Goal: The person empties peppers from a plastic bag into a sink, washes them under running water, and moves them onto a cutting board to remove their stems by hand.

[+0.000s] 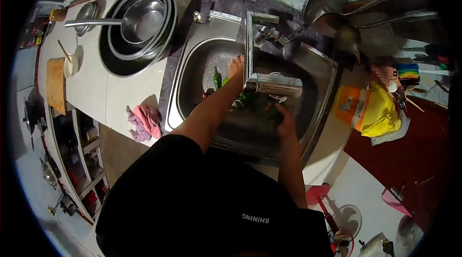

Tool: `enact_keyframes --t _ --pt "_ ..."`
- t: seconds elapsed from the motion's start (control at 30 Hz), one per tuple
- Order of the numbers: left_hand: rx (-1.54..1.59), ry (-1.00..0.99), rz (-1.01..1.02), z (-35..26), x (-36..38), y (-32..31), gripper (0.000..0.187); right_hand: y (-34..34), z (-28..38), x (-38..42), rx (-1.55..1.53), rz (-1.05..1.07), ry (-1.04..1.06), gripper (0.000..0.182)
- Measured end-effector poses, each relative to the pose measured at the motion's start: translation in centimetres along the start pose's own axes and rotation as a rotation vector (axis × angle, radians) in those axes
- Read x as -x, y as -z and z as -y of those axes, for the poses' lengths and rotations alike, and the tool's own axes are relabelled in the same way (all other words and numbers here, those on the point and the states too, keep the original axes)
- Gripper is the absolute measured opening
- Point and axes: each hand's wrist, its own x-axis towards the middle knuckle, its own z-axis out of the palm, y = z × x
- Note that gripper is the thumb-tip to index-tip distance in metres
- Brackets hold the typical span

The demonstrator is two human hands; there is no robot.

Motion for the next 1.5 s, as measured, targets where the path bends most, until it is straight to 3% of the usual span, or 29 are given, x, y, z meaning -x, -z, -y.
enact_keyframes --t 0.03,0.07,0.17,0.2,0.27,0.37,0.43,0.57,0.7,0.73,0.83,0.87,0.9,0.97,1.0,1.1,1.2,1.27,1.4,1.5 --pt "-0.072 -0.113 -0.033 -0.2 0.5 1.9 0.024 -0.3 -0.4 -0.2 -0.081 -0.037 -0.042 0.023" --pt "0.221 -0.029 -0.04 0.4 -0.6 -0.9 0.032 -0.5 -0.7 -0.4 -0.162 -0.072 -0.085 0.023" --pt "-0.044 -0.195 -0.242 0.4 0.5 0.8 0.037 -1.2 -1.3 -1.3 -0.27 -0.082 -0.145 0.022" --pt "0.218 -0.116 -0.258 1.2 -0.6 -2.1 0.036 -1.5 -1.4 -1.5 -0.32 -0.114 -0.144 0.023" --pt "0.351 -0.047 -0.09 2.3 0.1 -0.4 0.029 -3.4 -0.7 -1.3 -0.421 -0.178 -0.14 0.024" --pt "0.962 0.085 -0.162 3.0 2.9 2.8 0.037 -4.7 0.0 -2.0 -0.317 -0.221 -0.081 0.023" --pt "0.651 0.196 0.087 1.8 6.0 10.4 0.044 -5.4 0.5 -2.5 -0.168 -0.142 -0.041 0.024" --pt "0.908 0.066 0.026 0.3 8.0 9.8 0.053 -7.0 1.1 -2.8 0.07 0.138 0.287 0.027" --pt "1.052 -0.023 0.067 0.7 7.5 7.3 0.045 -8.9 1.6 -3.5 0.34 0.011 0.157 0.027" --pt "1.196 0.006 0.079 0.1 9.6 11.2 0.044 -9.6 1.9 -2.8 0.321 0.02 0.238 0.026" --pt "0.873 -0.128 -0.24 1.0 8.5 9.9 0.039 -10.0 2.7 -2.8 0.231 -0.033 0.175 0.035" --pt "0.952 -0.073 -0.138 0.6 9.8 12.8 0.039 -10.1 3.0 -2.4 0.214 -0.01 0.177 0.033" --pt "0.902 -0.052 -0.215 0.5 10.1 12.6 0.037 -10.3 3.1 -2.5 0.202 -0.109 0.191 0.031" --pt "0.798 -0.014 -0.375 -0.3 10.5 12.7 0.035 -11.0 4.1 -1.7 0.156 -0.04 0.163 0.034" --pt "0.899 -0.01 -0.248 -0.7 10.8 13.0 0.029 -11.6 4.5 -1.1 0.143 -0.055 0.167 0.034" --pt "0.655 -0.138 -0.331 -1.8 11.3 12.2 0.034 -13.6 5.6 0.4 0.166 -0.077 0.211 0.034" --pt "1.138 -0.176 0.021 -1.4 11.4 13.3 0.049 -13.0 5.4 -0.7 0.313 -0.047 0.373 0.032" --pt "1.553 -0.072 0.262 -2.4 14.4 18.9 0.054 -13.3 5.4 -0.7 0.225 -0.097 0.297 0.031" --pt "1.717 0.054 0.037 -3.3 12.9 15.1 0.053 -14.7 4.7 -1.2 0.086 -0.099 0.266 0.031" --pt "1.91 0.075 0.11 -3.3 14.1 15.5 0.054 -14.1 4.0 -2.4 0.264 -0.131 0.232 0.044"
